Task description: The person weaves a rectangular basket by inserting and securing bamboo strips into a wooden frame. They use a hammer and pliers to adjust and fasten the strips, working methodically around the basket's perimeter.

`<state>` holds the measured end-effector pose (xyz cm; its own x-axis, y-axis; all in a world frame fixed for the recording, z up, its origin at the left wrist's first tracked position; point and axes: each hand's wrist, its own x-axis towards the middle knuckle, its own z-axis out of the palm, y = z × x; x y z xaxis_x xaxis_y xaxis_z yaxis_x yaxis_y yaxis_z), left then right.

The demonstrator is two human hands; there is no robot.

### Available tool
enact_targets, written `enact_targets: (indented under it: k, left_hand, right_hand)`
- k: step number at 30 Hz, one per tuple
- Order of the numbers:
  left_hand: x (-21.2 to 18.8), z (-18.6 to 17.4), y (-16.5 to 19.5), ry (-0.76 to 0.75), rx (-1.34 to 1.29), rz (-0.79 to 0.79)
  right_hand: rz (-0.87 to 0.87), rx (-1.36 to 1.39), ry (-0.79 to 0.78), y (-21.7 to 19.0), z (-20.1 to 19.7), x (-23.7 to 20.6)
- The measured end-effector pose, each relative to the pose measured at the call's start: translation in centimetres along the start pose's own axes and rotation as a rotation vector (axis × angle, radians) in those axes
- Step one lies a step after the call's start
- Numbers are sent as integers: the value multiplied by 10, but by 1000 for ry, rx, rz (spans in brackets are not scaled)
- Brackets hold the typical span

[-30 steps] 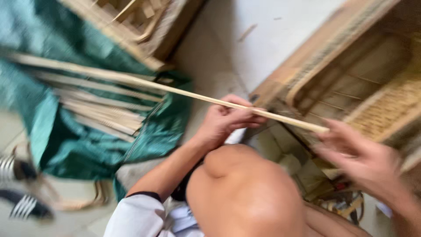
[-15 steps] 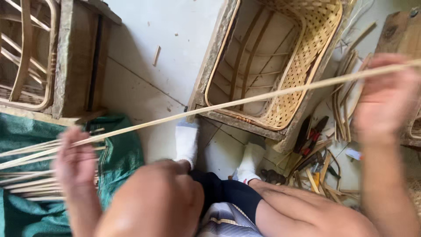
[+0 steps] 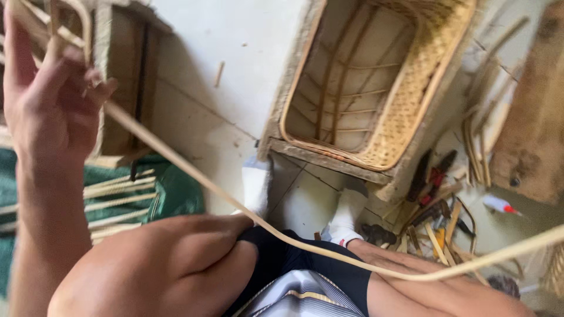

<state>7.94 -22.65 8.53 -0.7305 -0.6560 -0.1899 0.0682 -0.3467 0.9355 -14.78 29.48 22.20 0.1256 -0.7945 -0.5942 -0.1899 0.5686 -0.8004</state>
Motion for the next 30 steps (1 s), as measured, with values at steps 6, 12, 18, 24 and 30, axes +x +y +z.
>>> enact_targets:
  k: [6, 12, 18, 24, 30]
  left_hand:
    - [101, 120, 30, -581, 406, -176]
    - [116, 231, 48, -1037, 849, -264]
    - [86, 288, 52, -1131, 1190, -291]
    - [89, 307, 36, -1177, 1353, -371]
    - [31, 262, 36, -638, 875, 76]
  right_hand:
    - [-363, -31, 508, -64, -71, 19]
    - [-255, 126, 1012, 25, -168, 27]
    - [-112, 191, 873, 34, -181, 21]
    - [-47, 311, 721, 50, -191, 29]
    - [-172, 25, 1234, 75, -148, 13]
